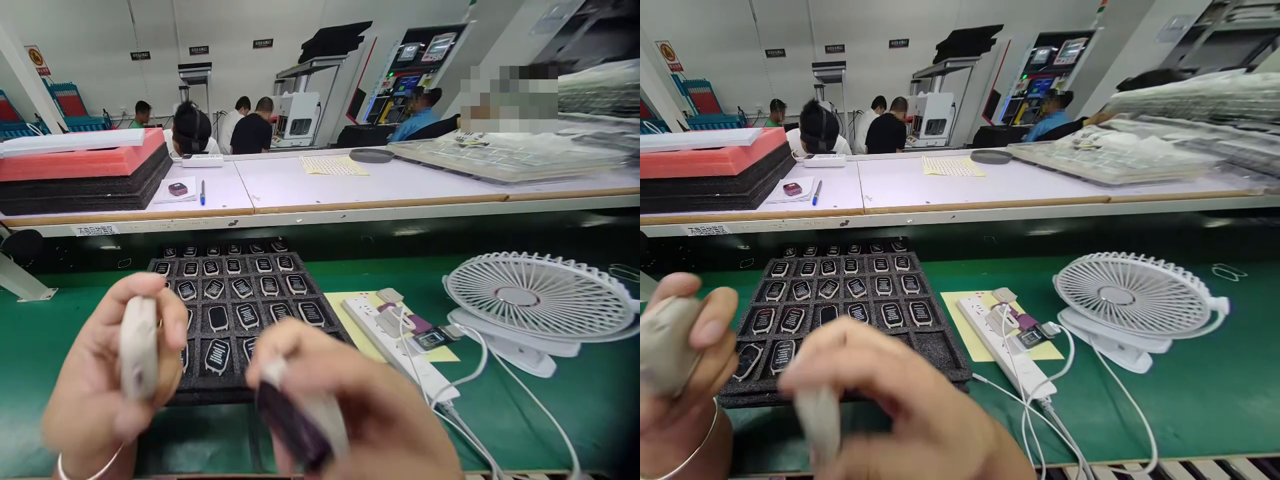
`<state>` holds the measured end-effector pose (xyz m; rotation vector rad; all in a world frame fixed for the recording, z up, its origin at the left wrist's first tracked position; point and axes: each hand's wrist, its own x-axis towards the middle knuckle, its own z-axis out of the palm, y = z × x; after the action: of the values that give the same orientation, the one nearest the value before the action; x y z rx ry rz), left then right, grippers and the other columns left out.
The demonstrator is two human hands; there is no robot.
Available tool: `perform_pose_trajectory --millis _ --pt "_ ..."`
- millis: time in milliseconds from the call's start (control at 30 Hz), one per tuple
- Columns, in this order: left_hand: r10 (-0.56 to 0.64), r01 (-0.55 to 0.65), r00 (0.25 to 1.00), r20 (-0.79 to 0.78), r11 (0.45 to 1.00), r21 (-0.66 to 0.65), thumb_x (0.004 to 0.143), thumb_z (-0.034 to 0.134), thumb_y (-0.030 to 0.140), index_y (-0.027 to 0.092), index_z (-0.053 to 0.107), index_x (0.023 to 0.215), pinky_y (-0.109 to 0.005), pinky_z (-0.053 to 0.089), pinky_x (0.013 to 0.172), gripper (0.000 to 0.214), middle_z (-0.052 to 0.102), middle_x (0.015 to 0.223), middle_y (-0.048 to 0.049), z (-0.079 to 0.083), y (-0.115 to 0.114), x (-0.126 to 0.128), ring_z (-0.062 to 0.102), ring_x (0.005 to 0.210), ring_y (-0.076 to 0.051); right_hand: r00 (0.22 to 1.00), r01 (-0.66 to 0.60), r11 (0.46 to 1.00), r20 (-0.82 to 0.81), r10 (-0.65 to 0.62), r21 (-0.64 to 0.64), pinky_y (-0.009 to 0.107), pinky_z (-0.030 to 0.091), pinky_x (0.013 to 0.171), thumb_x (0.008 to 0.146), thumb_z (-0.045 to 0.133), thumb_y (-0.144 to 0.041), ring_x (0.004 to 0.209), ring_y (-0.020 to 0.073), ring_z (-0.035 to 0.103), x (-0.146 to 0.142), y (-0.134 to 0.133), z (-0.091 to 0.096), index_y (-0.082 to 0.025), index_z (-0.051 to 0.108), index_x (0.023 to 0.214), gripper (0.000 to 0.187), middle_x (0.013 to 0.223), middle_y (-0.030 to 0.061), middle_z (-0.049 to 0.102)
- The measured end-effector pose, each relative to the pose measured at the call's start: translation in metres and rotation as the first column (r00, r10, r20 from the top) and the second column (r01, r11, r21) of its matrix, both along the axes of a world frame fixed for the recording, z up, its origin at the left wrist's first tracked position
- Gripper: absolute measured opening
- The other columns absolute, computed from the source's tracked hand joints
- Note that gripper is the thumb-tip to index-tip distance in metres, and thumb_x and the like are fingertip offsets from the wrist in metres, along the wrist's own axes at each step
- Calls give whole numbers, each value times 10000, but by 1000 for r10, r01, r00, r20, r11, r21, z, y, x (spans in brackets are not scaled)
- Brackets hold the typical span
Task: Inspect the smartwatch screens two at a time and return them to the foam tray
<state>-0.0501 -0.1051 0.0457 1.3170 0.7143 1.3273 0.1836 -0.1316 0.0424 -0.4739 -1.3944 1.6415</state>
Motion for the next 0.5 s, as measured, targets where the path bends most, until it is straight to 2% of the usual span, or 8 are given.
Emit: perform_pose_trajectory --millis 100,167,233,367,500 --pt "21 -20 1000 -14 998 63 663 851 268 341 631 1185 -160 432 416 572 655 840 3 11 24 20 533 504 -60 987 76 991 -134 -90 -106 347 581 704 786 768 -291 696 158 692 -3 42 -3 -306 635 1223 457 1129 63 688" --pt "75 -71 995 -71 996 57 680 829 190 292 611 1196 -156 509 568 569 667 896 -9 6 43 29 637 720 -105 980 70 976 -170 -107 -207 330 570 714 746 779 -224 736 162 692 -6 68 -8 -265 624 1219 499 1112 66 702" --pt "90 -88 991 -103 996 28 690 811 183 251 583 1186 -164 525 653 550 672 956 -22 -3 59 35 658 862 -132 973 54 955 -200 -116 -292 305 554 709 737 773 -217 736 150 682 -9 87 -15 -233 627 1188 474 1068 65 716" --pt "61 -67 990 -127 997 -43 685 794 204 212 530 1171 -169 508 613 553 675 1006 -41 -19 77 46 656 852 -136 954 99 933 -233 -187 -345 277 530 672 794 743 -323 676 126 656 -11 104 -27 -208 638 1121 362 949 46 725" --pt "79 -96 985 -155 990 -104 666 792 225 196 511 1187 -173 475 518 592 675 1008 -57 -25 82 53 638 757 -133 955 171 939 -185 -233 -299 280 519 639 795 748 -394 649 138 669 -10 108 -33 -207 625 1145 415 941 55 734"
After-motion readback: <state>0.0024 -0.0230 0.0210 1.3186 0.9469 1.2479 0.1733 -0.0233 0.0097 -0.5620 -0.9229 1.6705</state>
